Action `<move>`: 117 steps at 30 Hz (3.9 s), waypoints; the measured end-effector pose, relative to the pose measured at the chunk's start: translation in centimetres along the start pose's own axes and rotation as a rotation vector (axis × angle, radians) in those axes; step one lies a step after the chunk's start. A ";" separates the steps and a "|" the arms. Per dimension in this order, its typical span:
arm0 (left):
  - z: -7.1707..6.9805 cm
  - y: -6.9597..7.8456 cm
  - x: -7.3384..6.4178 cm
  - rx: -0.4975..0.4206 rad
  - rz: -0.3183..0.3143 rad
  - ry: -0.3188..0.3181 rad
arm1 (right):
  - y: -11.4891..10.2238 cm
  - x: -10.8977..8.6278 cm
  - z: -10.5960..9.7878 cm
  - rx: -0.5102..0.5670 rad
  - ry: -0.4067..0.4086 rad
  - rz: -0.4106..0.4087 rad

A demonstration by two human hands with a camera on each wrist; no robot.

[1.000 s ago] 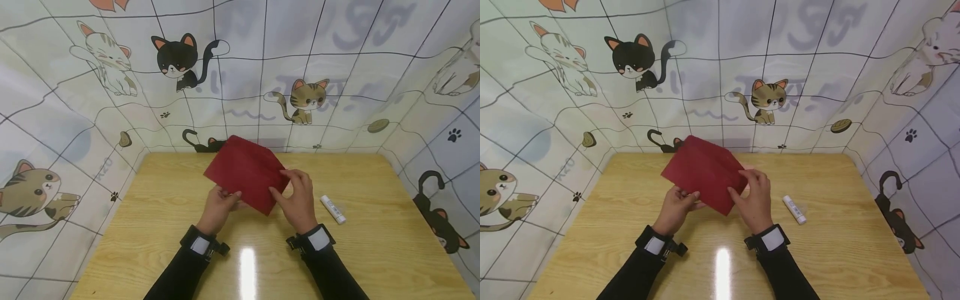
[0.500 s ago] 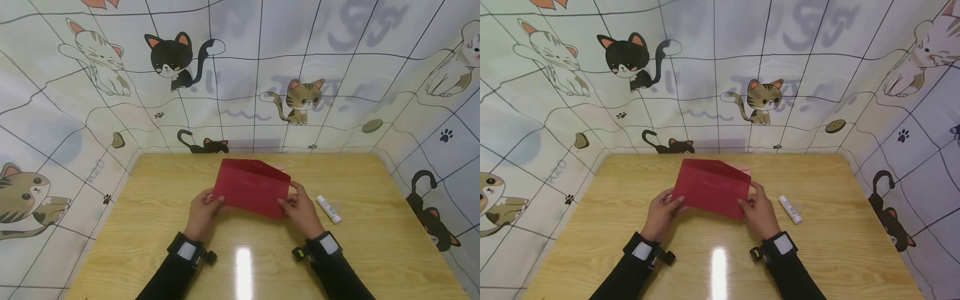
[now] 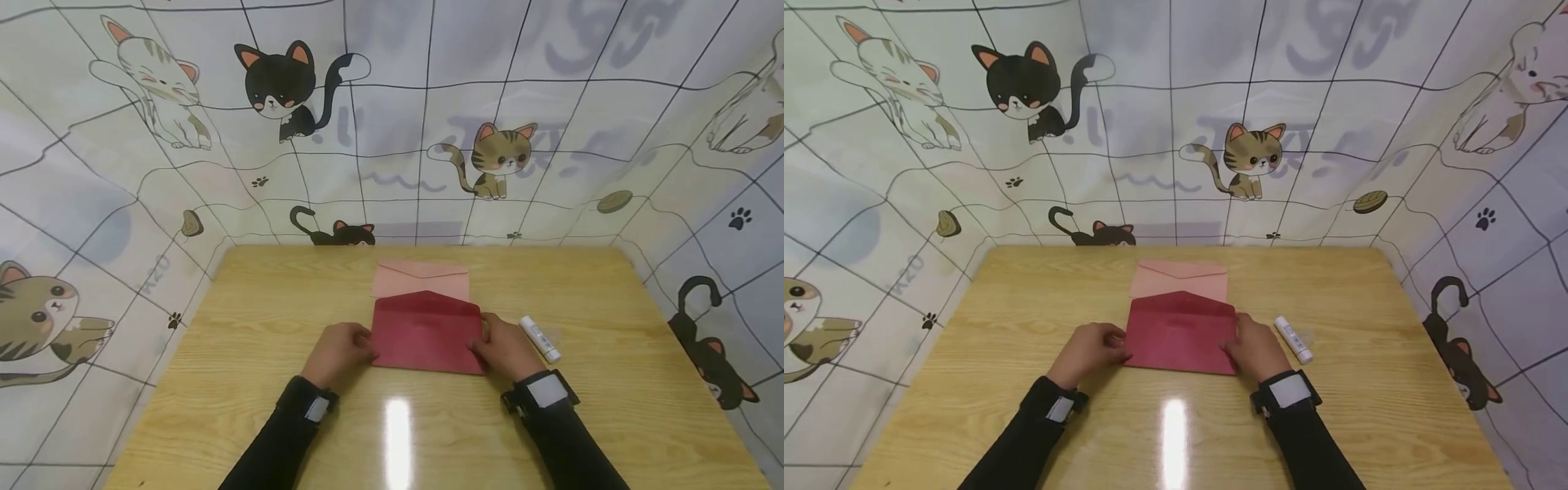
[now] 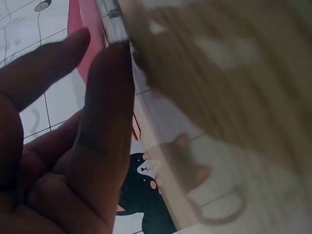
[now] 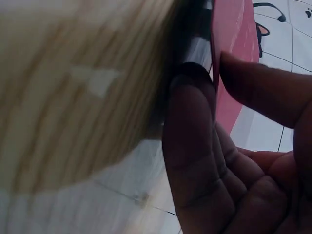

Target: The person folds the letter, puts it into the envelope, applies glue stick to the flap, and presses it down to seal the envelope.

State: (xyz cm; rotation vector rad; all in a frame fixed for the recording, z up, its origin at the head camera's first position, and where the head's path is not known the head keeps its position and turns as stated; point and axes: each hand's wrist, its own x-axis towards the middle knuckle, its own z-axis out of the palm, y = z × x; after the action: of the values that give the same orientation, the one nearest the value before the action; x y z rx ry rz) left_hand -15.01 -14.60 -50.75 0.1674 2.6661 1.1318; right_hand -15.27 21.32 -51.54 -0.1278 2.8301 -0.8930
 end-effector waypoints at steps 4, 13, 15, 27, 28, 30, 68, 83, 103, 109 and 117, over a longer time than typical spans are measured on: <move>-0.2 0.4 0.0 0.031 -0.026 -0.020 | -1.6 -0.2 -0.3 -0.045 -0.013 0.034; -0.4 1.2 1.0 0.143 -0.032 -0.015 | -2.5 0.3 -0.7 -0.110 -0.010 0.027; -0.5 1.2 1.2 0.133 -0.050 -0.019 | -2.5 0.4 -0.9 -0.124 -0.020 0.035; -0.2 1.2 1.1 0.141 -0.010 -0.028 | -2.3 0.7 -1.0 -0.098 -0.077 0.094; -0.2 1.2 1.1 0.149 -0.012 -0.024 | -2.3 0.7 -1.2 -0.084 -0.070 0.095; -0.2 1.2 1.2 0.161 -0.014 -0.020 | -2.0 0.4 -1.8 -0.050 -0.035 0.092; -0.1 0.8 1.0 0.175 0.015 0.004 | 2.5 -2.6 -6.0 -0.238 0.162 0.251; -0.5 2.2 0.1 0.181 0.067 0.050 | -1.2 -3.1 -5.2 -0.034 0.227 0.076; 1.5 7.6 1.2 -0.875 0.177 -0.294 | -6.6 -1.7 1.3 1.250 -0.572 -0.315; 1.3 7.1 1.3 -0.851 0.175 -0.288 | -5.9 -1.3 2.1 1.276 -0.610 -0.333; 1.3 7.7 1.0 -0.939 0.159 -0.141 | -7.1 -1.6 1.7 1.158 -0.395 -0.244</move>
State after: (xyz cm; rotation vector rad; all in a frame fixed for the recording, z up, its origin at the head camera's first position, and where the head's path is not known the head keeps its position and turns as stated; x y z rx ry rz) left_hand -15.52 -8.16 -46.22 0.2642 1.7708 2.1676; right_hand -13.14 14.77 -48.61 -0.4177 1.6124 -2.0857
